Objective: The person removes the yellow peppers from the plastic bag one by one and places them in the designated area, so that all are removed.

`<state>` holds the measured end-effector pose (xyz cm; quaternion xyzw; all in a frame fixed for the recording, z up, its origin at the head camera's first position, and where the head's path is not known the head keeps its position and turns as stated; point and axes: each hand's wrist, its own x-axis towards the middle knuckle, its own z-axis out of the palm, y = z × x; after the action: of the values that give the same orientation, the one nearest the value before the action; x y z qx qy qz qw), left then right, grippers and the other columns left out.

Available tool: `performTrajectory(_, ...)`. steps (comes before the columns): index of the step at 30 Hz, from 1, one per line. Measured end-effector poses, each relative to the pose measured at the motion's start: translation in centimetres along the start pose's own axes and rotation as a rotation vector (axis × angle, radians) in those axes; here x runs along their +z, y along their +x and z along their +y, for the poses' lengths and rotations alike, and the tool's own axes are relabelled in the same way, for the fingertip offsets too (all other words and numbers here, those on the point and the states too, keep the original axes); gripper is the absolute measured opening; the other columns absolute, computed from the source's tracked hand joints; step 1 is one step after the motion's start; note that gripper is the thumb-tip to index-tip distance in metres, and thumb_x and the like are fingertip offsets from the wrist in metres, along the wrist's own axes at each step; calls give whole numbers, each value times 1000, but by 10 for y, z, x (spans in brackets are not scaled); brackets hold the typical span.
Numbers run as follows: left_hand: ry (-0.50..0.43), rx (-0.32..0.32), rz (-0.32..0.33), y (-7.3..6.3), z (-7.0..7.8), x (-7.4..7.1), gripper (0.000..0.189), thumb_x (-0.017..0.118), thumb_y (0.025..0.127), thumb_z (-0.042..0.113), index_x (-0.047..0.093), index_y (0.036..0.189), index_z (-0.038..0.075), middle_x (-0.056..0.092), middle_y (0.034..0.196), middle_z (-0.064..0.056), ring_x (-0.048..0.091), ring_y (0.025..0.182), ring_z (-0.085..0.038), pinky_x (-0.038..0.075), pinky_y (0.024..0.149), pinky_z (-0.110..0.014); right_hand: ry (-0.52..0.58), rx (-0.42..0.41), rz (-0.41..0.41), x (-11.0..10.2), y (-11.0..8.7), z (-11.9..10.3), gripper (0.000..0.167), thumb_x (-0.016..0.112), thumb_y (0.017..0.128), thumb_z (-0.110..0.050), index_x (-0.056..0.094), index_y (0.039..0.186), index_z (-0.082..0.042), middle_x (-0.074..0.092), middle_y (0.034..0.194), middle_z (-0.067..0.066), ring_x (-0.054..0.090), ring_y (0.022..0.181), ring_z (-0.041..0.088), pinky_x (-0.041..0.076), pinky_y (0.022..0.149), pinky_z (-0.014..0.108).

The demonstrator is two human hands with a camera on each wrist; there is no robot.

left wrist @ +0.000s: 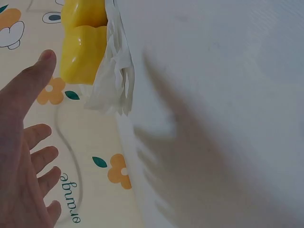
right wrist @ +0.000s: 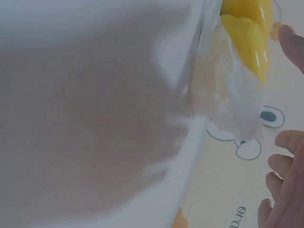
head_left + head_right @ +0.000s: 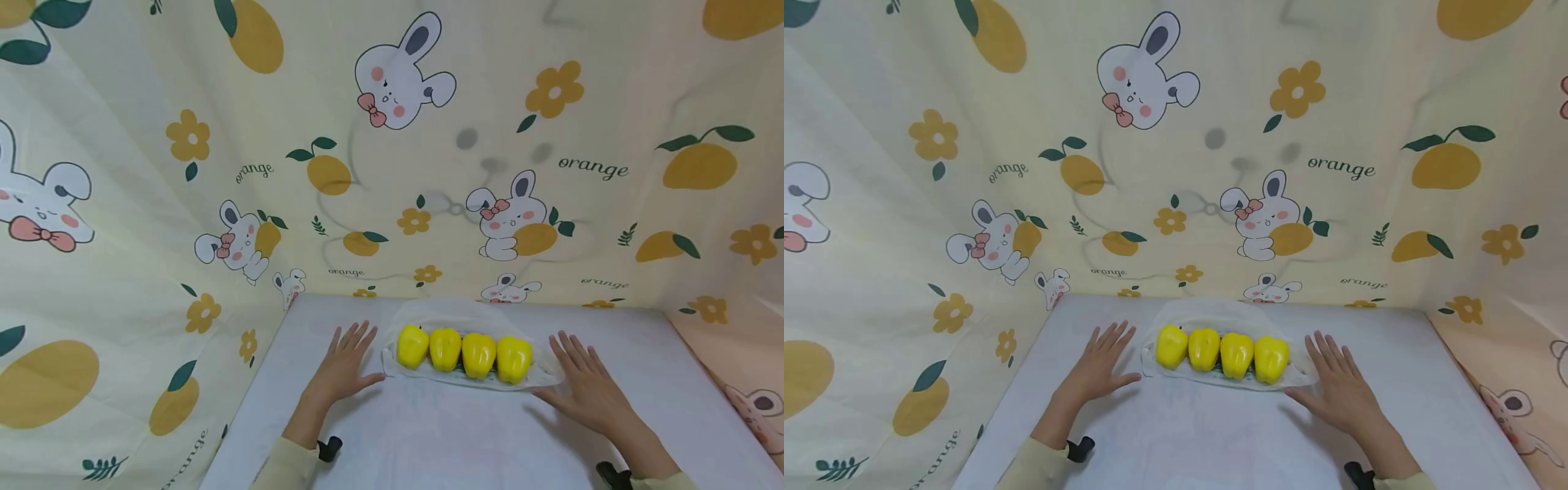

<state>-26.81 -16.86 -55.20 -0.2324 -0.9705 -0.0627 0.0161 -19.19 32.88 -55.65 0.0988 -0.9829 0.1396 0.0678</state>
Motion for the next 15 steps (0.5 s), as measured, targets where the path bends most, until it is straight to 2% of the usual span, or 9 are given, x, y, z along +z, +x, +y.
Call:
performTrajectory(6, 3, 22, -5, 8, 5, 0, 105, 70, 94, 69, 24, 173, 18, 19, 179, -10, 19, 165, -34, 11, 133, -62, 4, -8, -18, 2, 7, -2, 119, 74, 90, -70, 22, 169, 1, 16, 175, 29, 7, 163, 47, -19, 129, 49)
performTrajectory(11, -20, 28, -6, 16, 9, 0, 105, 72, 94, 67, 23, 173, 19, 18, 180, -8, 18, 165, -32, 10, 134, -60, 13, -12, -25, 3, 13, -2, 118, 74, 90, -69, 22, 169, 1, 17, 175, 29, 13, 162, 50, -13, 131, 55)
performTrajectory(15, -39, 27, -19, 22, 12, 0, 104, 74, 93, 65, 23, 173, 20, 18, 180, -6, 18, 165, -31, 7, 134, -58, 27, -19, -31, 5, 16, -2, 117, 75, 91, -67, 22, 169, 1, 18, 175, 29, 14, 161, 50, -12, 132, 55)
